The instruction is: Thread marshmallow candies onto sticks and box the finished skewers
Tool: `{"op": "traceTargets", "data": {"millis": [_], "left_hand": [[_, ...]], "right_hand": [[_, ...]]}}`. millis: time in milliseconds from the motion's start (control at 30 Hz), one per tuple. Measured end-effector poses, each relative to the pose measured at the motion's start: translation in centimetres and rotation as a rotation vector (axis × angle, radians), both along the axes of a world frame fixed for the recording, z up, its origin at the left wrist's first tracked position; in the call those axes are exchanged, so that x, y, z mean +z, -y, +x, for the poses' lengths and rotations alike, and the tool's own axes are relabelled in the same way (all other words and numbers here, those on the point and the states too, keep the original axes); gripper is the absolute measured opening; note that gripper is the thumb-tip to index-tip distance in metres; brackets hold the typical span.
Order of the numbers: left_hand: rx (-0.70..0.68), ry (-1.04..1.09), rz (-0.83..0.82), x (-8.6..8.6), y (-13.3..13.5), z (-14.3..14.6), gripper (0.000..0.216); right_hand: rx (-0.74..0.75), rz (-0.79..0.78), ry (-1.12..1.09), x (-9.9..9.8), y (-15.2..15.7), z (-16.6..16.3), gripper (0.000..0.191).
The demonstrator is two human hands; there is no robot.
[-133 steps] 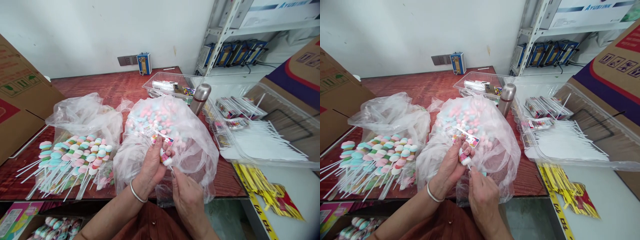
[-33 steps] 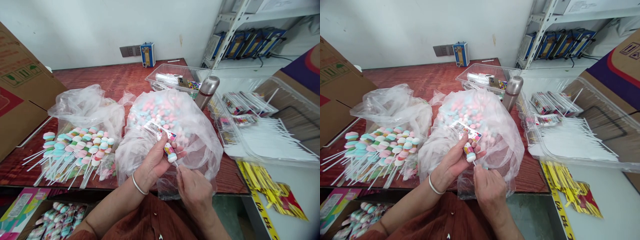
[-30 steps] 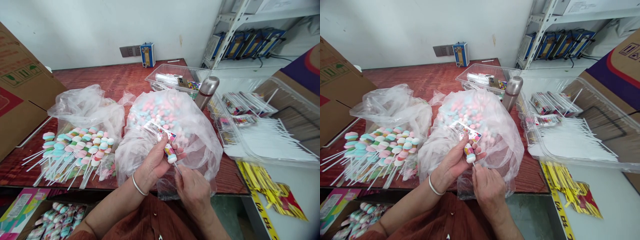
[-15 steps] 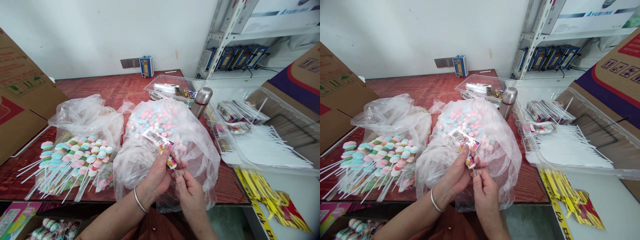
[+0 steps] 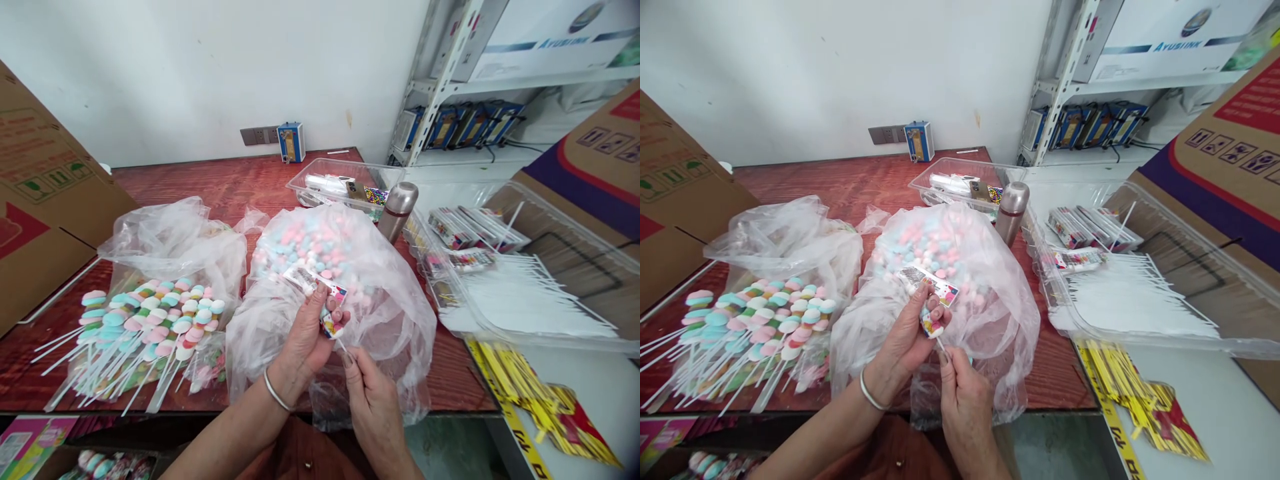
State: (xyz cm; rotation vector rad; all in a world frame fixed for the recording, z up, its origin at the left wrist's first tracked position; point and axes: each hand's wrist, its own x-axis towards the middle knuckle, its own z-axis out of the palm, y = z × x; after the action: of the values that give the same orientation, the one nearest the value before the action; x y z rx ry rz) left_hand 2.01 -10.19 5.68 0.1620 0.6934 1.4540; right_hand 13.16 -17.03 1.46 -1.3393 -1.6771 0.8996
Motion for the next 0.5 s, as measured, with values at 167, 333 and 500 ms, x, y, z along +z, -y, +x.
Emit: {"op": "traceTargets", "data": {"millis": [167,333,500], "left_hand": [[-0.025,-0.059,-0.025,-0.4,0.9,1.6,0.034],[0.025,-0.035,0.020,-0.5,0.2,0.5,0.029],[0.024,0.017,0.074,-0.2,-0.3,-0.5,0.025]], "right_hand": [[-0.100,0.178,0.210,-1.3,-0.5,-0.3,0.031],[-0.101,0.237,0.057,-0.9,-0.8,0.2,0.026],[0.108,-0.529,-0.636,0.5,-0.1,-0.3,0.040]]}}
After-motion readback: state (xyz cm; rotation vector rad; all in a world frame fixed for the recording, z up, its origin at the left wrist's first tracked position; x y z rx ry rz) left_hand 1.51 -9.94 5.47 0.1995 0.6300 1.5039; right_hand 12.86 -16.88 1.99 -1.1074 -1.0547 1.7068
